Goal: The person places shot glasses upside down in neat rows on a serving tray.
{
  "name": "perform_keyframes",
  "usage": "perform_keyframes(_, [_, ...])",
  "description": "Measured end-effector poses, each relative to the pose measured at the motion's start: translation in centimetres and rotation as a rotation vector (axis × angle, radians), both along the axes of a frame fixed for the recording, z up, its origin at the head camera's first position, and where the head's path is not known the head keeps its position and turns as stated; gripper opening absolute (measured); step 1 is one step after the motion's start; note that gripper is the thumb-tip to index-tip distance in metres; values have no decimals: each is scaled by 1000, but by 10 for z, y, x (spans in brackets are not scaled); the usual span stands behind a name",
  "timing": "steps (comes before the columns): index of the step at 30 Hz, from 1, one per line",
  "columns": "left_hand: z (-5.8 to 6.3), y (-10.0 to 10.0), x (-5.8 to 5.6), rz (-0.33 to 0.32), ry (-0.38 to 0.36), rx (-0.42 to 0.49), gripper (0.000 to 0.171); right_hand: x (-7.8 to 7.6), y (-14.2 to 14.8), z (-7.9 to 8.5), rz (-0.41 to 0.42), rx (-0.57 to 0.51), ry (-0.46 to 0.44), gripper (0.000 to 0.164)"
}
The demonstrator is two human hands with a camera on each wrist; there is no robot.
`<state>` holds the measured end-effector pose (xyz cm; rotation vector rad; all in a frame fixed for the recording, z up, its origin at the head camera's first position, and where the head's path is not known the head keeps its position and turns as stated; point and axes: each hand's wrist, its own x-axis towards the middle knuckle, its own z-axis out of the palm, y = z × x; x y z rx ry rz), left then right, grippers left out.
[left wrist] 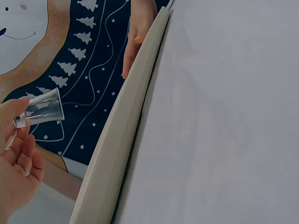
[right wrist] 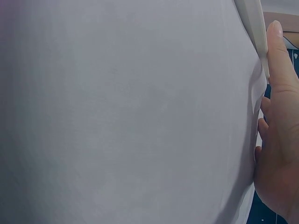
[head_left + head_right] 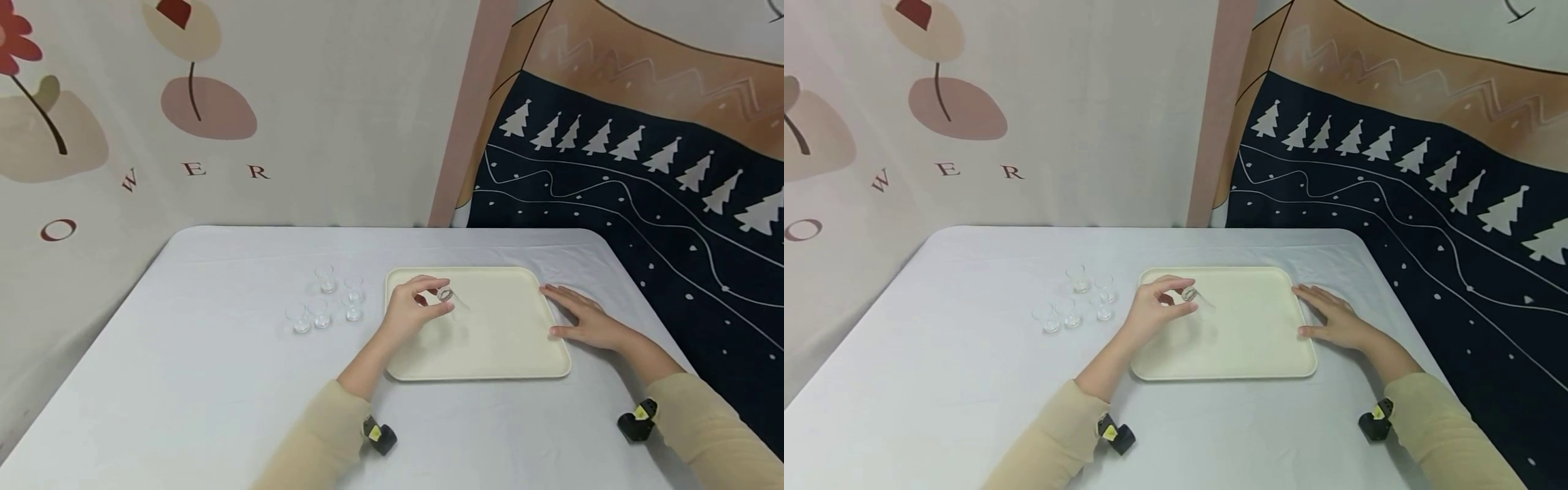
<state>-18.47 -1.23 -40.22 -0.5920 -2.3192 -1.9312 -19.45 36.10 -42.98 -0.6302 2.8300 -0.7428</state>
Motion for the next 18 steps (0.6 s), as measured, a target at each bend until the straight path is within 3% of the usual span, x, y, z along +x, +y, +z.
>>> perform_keyframes(10, [-5,29,-6,4,-44,71,36,-1,2,-1,1,-8,1,82])
perform_keyframes(12, [-1,35,-4,-5,-52,79,36,-1,2,-1,5,-12,2,82])
perform_keyframes(13, [4,37,-1,-9,-55,76,35,-1,2,-1,7,-12,4,81])
perform_keyframes(18, [1,52,-2,-5,-37,31,33,-1,2,-2,12,-18,10,81])
